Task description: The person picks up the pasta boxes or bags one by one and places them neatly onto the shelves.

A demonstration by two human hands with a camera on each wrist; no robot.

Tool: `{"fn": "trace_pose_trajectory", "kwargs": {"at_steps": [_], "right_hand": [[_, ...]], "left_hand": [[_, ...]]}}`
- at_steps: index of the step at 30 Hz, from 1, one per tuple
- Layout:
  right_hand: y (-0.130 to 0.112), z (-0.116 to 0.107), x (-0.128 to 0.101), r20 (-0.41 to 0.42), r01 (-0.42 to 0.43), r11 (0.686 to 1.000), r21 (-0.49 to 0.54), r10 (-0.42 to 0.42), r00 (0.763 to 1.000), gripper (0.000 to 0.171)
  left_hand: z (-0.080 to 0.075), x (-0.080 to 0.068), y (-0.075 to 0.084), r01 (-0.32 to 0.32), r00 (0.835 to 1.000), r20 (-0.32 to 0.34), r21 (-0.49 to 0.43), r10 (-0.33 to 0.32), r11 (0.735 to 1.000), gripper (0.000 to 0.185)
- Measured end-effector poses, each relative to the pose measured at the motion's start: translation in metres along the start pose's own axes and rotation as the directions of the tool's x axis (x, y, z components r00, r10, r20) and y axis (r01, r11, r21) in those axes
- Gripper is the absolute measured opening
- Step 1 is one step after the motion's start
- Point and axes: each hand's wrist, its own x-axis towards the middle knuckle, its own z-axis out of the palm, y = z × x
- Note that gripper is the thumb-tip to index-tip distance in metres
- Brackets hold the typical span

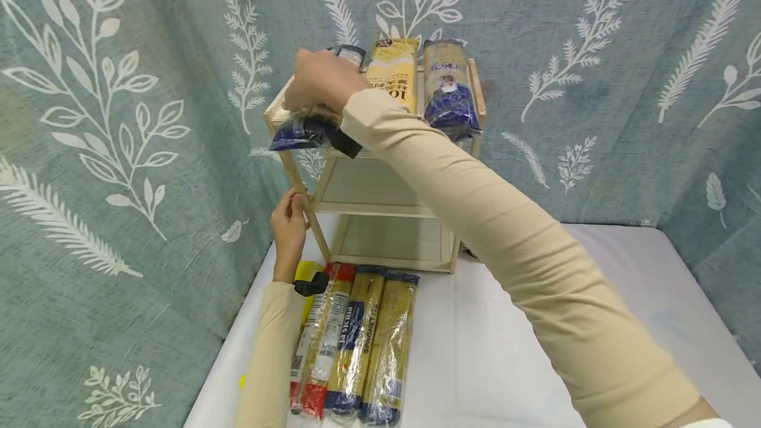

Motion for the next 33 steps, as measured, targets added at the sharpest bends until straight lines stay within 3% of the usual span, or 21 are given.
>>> {"fn": "trace_pose_trajectory", "kwargs": {"at_steps": [4,6,8,10,12,14,15,19,33], "right_hand": [[0.004,-0.009,-0.01,0.014,0.027,0.999,0.041,-0.027,1.0,0.057],[0.007,-0.014,-0.014,-0.024,0.059,0.998,0.032,-0.058,0.998,0.042],[0.01,-0.017,-0.021,-0.085,0.109,0.994,0.004,-0.109,0.99,0.026],[0.015,-0.019,-0.028,-0.175,0.151,0.988,-0.036,-0.155,0.972,0.011],[0.021,-0.02,-0.036,-0.258,0.176,0.982,-0.075,-0.19,0.947,0.017],[0.028,-0.022,-0.046,-0.312,0.19,0.977,-0.094,-0.21,0.927,0.007],[0.031,-0.023,-0.05,-0.333,0.193,0.976,-0.102,-0.216,0.918,0.006],[0.048,-0.028,-0.07,-0.371,0.204,0.97,-0.131,-0.239,0.897,0.043],[0.118,-0.019,-0.134,-0.381,0.305,0.942,-0.142,-0.336,0.861,0.041]], "left_hand": [[0.002,0.001,-0.002,0.007,1.0,0.008,-0.014,-0.007,1.0,0.042],[0.002,0.001,-0.003,0.012,1.0,0.004,-0.023,-0.012,1.0,0.042],[0.001,-0.002,0.007,0.021,1.0,0.005,-0.028,-0.021,0.999,0.039],[0.0,-0.002,0.011,0.026,1.0,0.01,-0.032,-0.025,0.999,0.037],[0.0,-0.002,0.012,0.028,1.0,0.011,-0.037,-0.027,0.999,0.035],[-0.001,-0.001,0.006,0.032,0.999,0.012,-0.031,-0.032,0.999,0.035],[0.0,0.001,0.001,0.033,0.999,0.008,-0.028,-0.033,0.999,0.035],[0.0,0.0,-0.001,0.04,0.999,-0.009,-0.018,-0.041,0.999,0.039],[0.002,-0.002,0.002,0.025,1.0,0.017,-0.005,-0.025,1.0,0.043]]}}
